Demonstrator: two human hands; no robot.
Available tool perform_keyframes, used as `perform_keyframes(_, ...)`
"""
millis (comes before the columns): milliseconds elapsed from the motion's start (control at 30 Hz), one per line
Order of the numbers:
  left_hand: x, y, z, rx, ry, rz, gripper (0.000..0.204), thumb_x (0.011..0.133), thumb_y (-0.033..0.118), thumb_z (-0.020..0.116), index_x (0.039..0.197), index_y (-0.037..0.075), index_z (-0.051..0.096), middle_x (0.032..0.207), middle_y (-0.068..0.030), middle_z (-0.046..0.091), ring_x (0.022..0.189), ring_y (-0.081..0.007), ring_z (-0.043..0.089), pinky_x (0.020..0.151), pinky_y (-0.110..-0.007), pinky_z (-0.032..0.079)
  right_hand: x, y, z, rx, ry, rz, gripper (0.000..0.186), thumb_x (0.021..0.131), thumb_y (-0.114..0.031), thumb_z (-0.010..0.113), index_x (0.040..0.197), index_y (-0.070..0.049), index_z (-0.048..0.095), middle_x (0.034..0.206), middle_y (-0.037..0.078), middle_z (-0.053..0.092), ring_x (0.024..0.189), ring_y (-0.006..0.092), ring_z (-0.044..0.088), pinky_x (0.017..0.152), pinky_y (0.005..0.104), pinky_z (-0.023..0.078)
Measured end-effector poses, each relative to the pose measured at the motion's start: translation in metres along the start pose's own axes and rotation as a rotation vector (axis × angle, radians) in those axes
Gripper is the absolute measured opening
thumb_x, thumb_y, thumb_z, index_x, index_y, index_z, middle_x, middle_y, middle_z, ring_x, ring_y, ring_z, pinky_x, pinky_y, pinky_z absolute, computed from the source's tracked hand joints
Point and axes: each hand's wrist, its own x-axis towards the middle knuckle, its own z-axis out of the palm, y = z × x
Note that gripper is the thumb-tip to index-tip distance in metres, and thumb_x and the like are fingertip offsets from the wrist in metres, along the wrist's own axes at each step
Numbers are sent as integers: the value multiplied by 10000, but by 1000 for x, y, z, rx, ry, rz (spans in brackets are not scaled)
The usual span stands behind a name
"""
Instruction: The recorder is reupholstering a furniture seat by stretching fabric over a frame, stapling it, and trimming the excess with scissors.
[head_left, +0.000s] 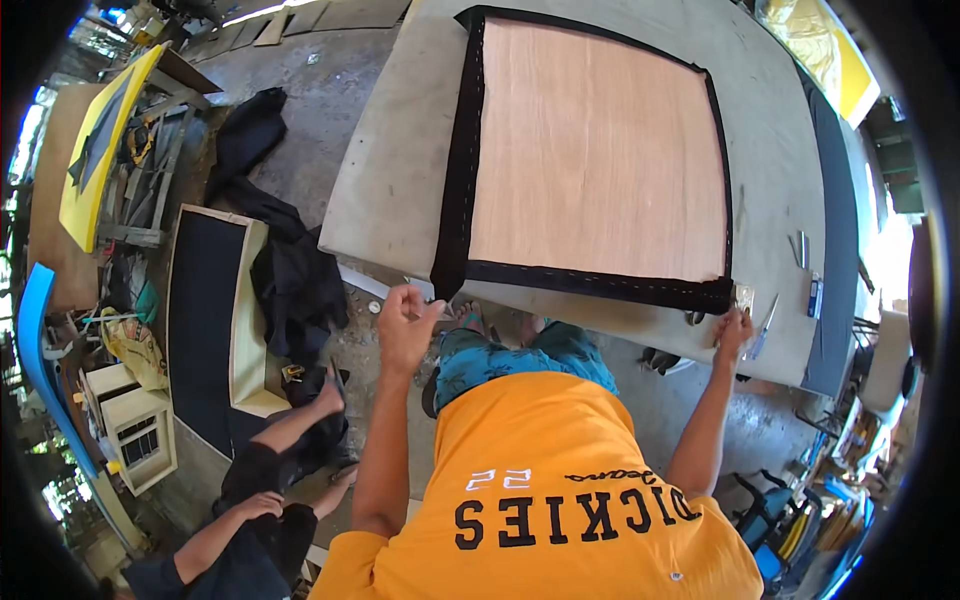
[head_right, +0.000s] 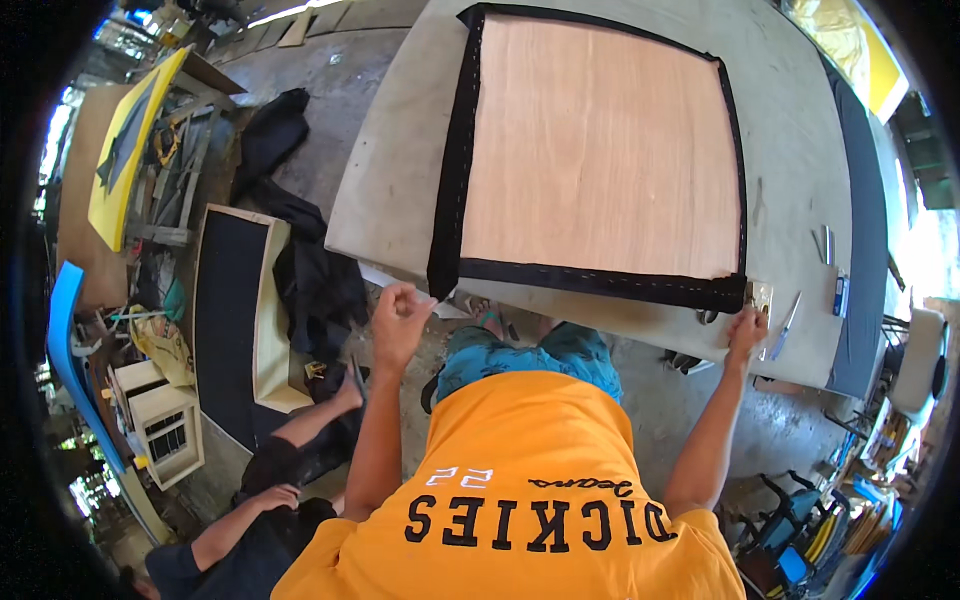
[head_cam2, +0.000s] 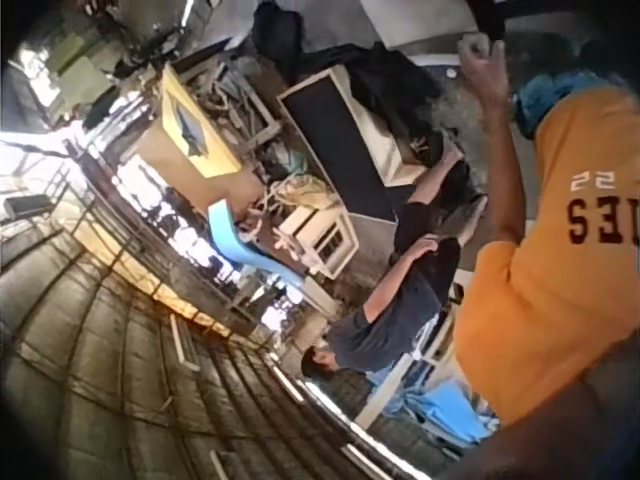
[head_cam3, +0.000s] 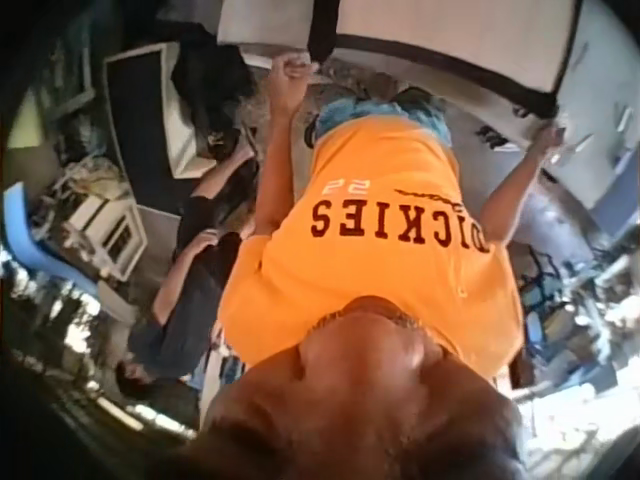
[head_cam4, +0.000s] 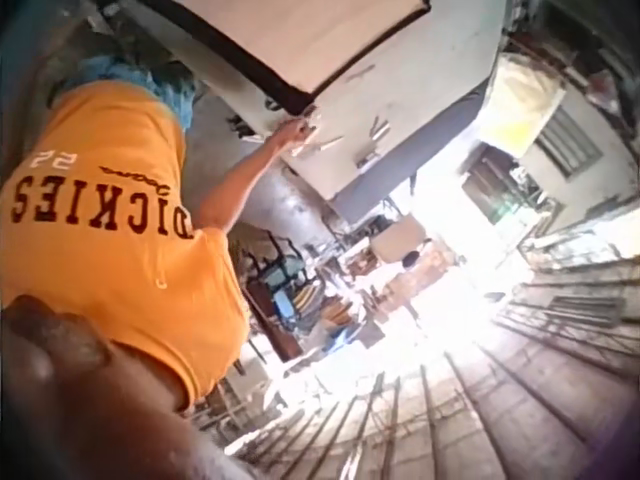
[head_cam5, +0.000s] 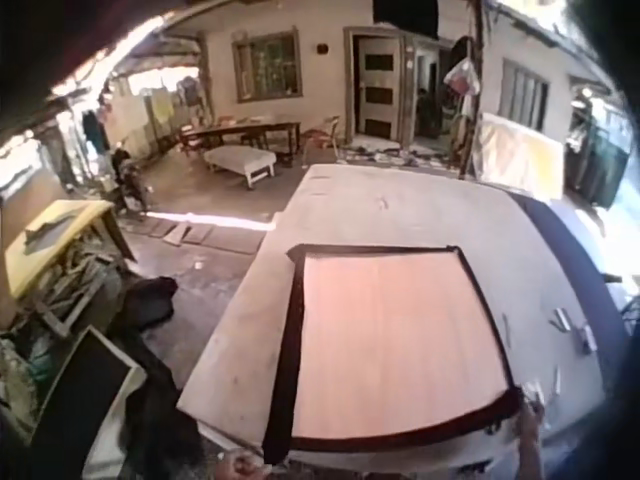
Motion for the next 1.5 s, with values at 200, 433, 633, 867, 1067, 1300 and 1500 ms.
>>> perform_keyframes(200,19,0,54,465,270,654,539,762,37,750,1284,39,617,1257,-164,631,1102,-316,640,906,-377,532,-71,8,25,-95,-29,-38,252,930,-212,604,1101,-40,675,938,92,648,783,215,598,671,321,496)
perform_keyframes(433,29,-20,39,344,86,644,565,768,-21,677,1325,53,620,1330,-147,629,1148,-340,634,974,-383,522,-80,29,20,-191,-54,-92,261,911,-198,599,1098,-29,669,996,127,648,860,273,609,747,370,501)
perform_keyframes(633,41,-9,13,215,231,378,208,965,181,664,1011,-10,734,834,-120,735,690,-263,640,689,-352,516,-71,52,31,-388,77,-89,270,894,-185,595,1096,-19,663,1045,156,647,926,322,618,813,412,505)
perform_keyframes(867,74,-27,1,78,224,366,280,1000,220,653,1064,-45,717,917,-149,745,749,-242,638,726,-334,526,-68,53,43,-571,234,-4,234,879,-172,590,1056,-26,635,1120,180,602,1014,397,605,879,472,503)
perform_keyframes(1067,84,-33,11,32,180,249,338,1031,247,588,1091,-75,669,971,-176,708,808,-264,612,793,-345,517,-81,33,41,-556,293,11,199,870,-148,594,1049,-63,614,1086,163,592,984,404,602,859,482,503)
perform_keyframes(1300,91,-34,9,130,175,344,341,1040,248,564,1099,-74,659,999,-191,700,856,-299,612,851,-358,499,-73,58,40,-564,246,-33,214,845,-120,597,1054,-77,617,1060,159,594,969,398,603,840,474,506)
perform_keyframes(1500,100,-47,6,163,190,232,245,1025,203,582,1052,-19,682,935,-130,706,811,-237,610,794,-351,499,-68,85,29,-514,122,-256,262,823,-98,592,1061,-22,670,1018,167,636,924,377,613,829,444,508)
